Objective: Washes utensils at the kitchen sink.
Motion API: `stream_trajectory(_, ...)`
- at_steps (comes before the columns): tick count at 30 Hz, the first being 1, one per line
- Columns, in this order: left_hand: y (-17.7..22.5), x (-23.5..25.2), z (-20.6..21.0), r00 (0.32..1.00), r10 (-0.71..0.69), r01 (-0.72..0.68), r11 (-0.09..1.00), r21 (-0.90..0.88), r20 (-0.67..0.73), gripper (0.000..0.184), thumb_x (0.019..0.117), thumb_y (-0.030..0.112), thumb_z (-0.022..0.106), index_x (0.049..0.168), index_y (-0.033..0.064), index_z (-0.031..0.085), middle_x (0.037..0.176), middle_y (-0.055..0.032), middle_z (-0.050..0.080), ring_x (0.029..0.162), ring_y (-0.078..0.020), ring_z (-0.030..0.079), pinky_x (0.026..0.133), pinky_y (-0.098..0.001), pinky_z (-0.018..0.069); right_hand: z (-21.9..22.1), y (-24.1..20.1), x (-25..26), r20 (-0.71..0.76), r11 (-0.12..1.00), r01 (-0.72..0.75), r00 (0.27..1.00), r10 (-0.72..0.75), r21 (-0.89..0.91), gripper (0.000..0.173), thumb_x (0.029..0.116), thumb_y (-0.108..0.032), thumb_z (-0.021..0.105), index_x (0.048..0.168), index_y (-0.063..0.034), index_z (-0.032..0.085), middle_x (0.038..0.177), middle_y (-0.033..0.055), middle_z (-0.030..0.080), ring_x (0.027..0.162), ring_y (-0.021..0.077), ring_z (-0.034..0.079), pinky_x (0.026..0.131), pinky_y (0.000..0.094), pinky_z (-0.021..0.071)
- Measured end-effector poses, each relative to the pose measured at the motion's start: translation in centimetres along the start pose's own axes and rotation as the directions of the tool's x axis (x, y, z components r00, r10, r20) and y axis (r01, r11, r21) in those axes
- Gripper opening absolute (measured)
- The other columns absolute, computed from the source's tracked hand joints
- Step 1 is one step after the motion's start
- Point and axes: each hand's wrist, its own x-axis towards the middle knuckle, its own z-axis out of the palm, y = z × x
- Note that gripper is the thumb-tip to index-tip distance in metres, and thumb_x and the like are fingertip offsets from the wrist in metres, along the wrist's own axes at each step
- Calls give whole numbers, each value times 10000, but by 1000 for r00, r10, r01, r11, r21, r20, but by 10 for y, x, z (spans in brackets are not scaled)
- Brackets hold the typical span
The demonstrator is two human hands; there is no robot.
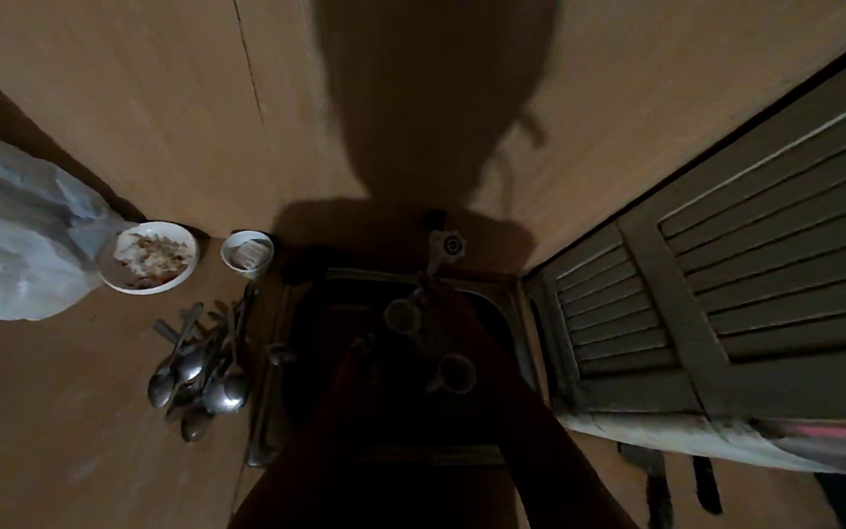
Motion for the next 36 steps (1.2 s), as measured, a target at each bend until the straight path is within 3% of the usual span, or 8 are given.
stream_trajectory(4, 2, -4, -9, 998, 19, -12, 995, 102, -62, 315, 1114, 251, 382, 1185, 20, 583, 904, -69, 625, 744, -132, 612, 653, -288, 540, 24, 11, 8, -117, 978, -46, 991, 71, 204, 322, 1053, -87, 528, 1337, 57, 577, 1251, 199, 665, 1137, 206, 648, 1008, 347, 518)
stream_trajectory(11, 11, -18, -16, 999, 45, -45, 987, 153, 9, 296, 1114, 226, 379, 1203, 20, 570, 878, -56, 608, 711, -123, 601, 637, -285, 539, 13, 5, 6, -119, 969, -221, 965, 234, 112, 388, 1033, -129, 588, 1391, 15, 558, 1341, 212, 620, 1216, 270, 617, 1048, 400, 496)
stream_trajectory(15, 16, -30, -27, 999, 37, -37, 984, 172, 3, 294, 1106, 214, 416, 1265, 20, 568, 952, -74, 618, 782, -137, 608, 697, -303, 543, -29, -32, -8, -350, 982, -55, 930, 116, 179, 426, 1065, -132, 511, 1469, -6, 472, 1385, 208, 589, 1214, 262, 615, 1027, 424, 505)
stream_trajectory(18, 20, -38, -29, 999, 41, -37, 972, 232, -15, 244, 1092, 175, 447, 1217, 12, 579, 895, -50, 600, 729, -103, 589, 650, -263, 530, -45, -68, -11, -398, 999, 25, 917, -32, -23, 450, 1043, -170, 576, 1453, 2, 504, 1365, 217, 609, 1214, 282, 628, 1040, 450, 512)
stream_trajectory(21, 20, -45, -34, 999, 12, -25, 959, 282, 48, 257, 1091, 153, 446, 1260, 9, 575, 938, -54, 617, 768, -104, 599, 682, -266, 534, -46, -95, -6, -324, 916, -153, 946, 27, -370, 517, 988, -291, 677, 1439, -66, 562, 1270, 246, 661, 1186, 430, 630, 1008, 639, 466)
stream_trajectory(25, 22, -53, -35, 994, -7, -33, 938, 344, 113, 267, 1089, 132, 442, 1290, 4, 561, 979, -69, 622, 793, -116, 608, 704, -282, 539, -43, -111, 0, -317, 814, -289, 939, 137, -504, 504, 992, -318, 671, 1433, -94, 569, 1259, 266, 658, 1199, 478, 609, 998, 671, 450)
stream_trajectory(34, 55, -72, -45, 940, 93, -274, 777, 567, 327, 351, 1088, 135, 438, 1409, 26, 528, 1139, -83, 623, 926, -101, 607, 807, -271, 537, -34, -99, 5, -396, 827, -325, 908, 138, -458, 499, 968, -362, 685, 1397, -122, 597, 1207, 266, 671, 1126, 496, 625, 918, 722, 453)
stream_trajectory(36, 79, -75, -49, 910, 153, -404, 541, 738, 386, 374, 1080, 93, 451, 1437, 2, 518, 1319, -145, 609, 1155, -160, 601, 999, -302, 499, -31, -104, 4, -409, 814, -339, 902, 138, -472, 496, 991, -357, 656, 1412, -104, 584, 1249, 270, 659, 1180, 499, 605, 960, 719, 436)
